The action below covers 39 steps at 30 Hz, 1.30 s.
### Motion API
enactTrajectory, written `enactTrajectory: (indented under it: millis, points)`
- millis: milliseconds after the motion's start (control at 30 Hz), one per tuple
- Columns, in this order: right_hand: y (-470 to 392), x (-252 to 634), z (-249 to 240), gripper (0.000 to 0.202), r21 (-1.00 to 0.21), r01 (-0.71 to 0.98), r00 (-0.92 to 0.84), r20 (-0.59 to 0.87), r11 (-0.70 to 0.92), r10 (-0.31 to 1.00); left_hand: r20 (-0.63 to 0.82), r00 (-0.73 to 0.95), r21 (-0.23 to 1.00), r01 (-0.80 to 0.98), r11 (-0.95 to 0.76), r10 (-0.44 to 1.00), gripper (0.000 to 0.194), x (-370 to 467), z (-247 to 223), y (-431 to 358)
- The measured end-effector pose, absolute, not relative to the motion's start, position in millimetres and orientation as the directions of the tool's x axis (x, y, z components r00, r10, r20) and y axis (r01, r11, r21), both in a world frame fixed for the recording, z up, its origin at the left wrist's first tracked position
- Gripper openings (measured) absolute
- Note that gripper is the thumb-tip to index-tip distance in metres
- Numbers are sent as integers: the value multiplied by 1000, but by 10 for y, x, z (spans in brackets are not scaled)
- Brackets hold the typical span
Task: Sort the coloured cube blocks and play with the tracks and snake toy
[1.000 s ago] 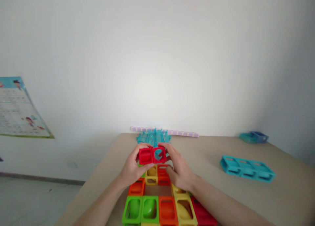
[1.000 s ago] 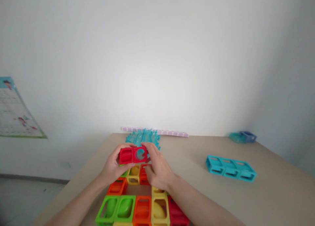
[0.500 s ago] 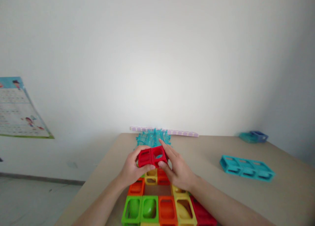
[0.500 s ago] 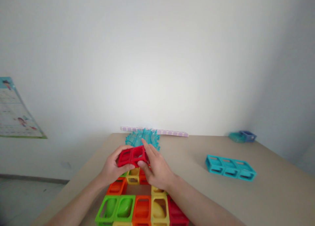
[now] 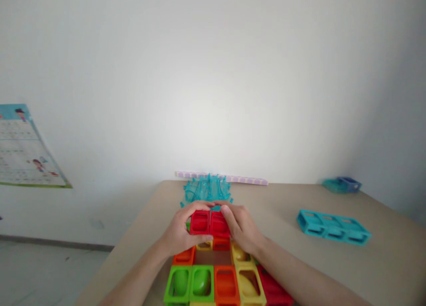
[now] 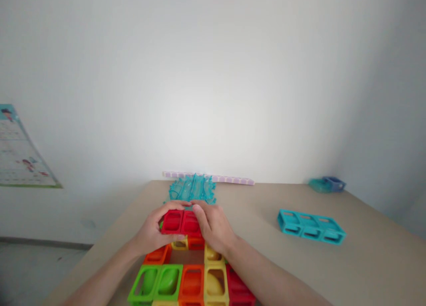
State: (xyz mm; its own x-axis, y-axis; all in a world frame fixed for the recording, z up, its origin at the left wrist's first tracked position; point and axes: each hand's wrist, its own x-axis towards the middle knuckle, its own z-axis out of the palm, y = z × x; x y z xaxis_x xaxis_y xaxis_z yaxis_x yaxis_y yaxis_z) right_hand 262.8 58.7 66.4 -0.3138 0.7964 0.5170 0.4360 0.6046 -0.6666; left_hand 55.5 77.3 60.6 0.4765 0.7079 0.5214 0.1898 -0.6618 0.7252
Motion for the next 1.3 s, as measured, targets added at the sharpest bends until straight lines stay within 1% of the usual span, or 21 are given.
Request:
enactTrajectory:
  millis: [67, 133, 233, 333, 467, 567, 667, 767, 867, 933, 1033, 1100, 1167, 1233, 1300]
  points:
    - [588, 2644, 655, 43, -673, 451, -277, 519, 586, 809, 513, 457, 726, 221, -651, 726, 47, 559, 590, 764]
    - [577, 2661, 644, 43, -652, 450, -265, 556, 610, 788, 494, 421, 750, 236, -618, 760, 46, 555, 572, 766]
    - [552, 2672, 632, 42, -589, 435, -322, 604, 681, 729, 489, 351, 797, 192, -573, 799, 45, 548, 550, 784]
    - [546, 2663, 630, 46, -565, 449, -375, 585, 693, 719, 473, 318, 835, 138, -533, 822, 49, 548, 541, 805]
    - [568, 2648, 641, 46, -586, 478, -351, 555, 654, 754, 455, 324, 846, 133, -516, 830, 53, 552, 538, 818]
    - [580, 2641, 658, 40, -623, 460, -321, 547, 632, 773, 498, 306, 797, 207, -567, 811, 57, 541, 530, 831]
    - [585, 2629, 677, 36, -671, 438, -293, 523, 599, 800, 563, 333, 698, 297, -651, 756, 59, 523, 530, 844]
    - [590, 2616, 682, 39, -700, 454, -272, 481, 552, 834, 615, 383, 619, 305, -723, 689, 55, 515, 539, 841]
    - [582, 2617, 680, 47, -704, 485, -254, 454, 518, 854, 634, 405, 585, 306, -751, 658, 51, 521, 538, 823]
    - [566, 2629, 685, 46, -693, 467, -275, 477, 549, 835, 634, 386, 592, 315, -741, 670, 49, 529, 534, 811]
    - [538, 2641, 706, 36, -636, 411, -349, 553, 653, 757, 642, 320, 630, 298, -717, 697, 47, 539, 537, 800]
    - [530, 2638, 718, 41, -590, 403, -394, 578, 700, 715, 661, 290, 630, 286, -722, 692, 46, 543, 549, 797]
    - [539, 2631, 720, 40, -566, 411, -414, 582, 714, 700, 683, 299, 598, 296, -745, 667, 43, 539, 563, 800]
    - [559, 2626, 709, 33, -563, 422, -414, 578, 711, 703, 699, 338, 551, 308, -775, 631, 44, 526, 572, 807]
    - [581, 2626, 689, 30, -563, 439, -401, 576, 701, 713, 716, 381, 502, 299, -811, 584, 46, 508, 576, 819]
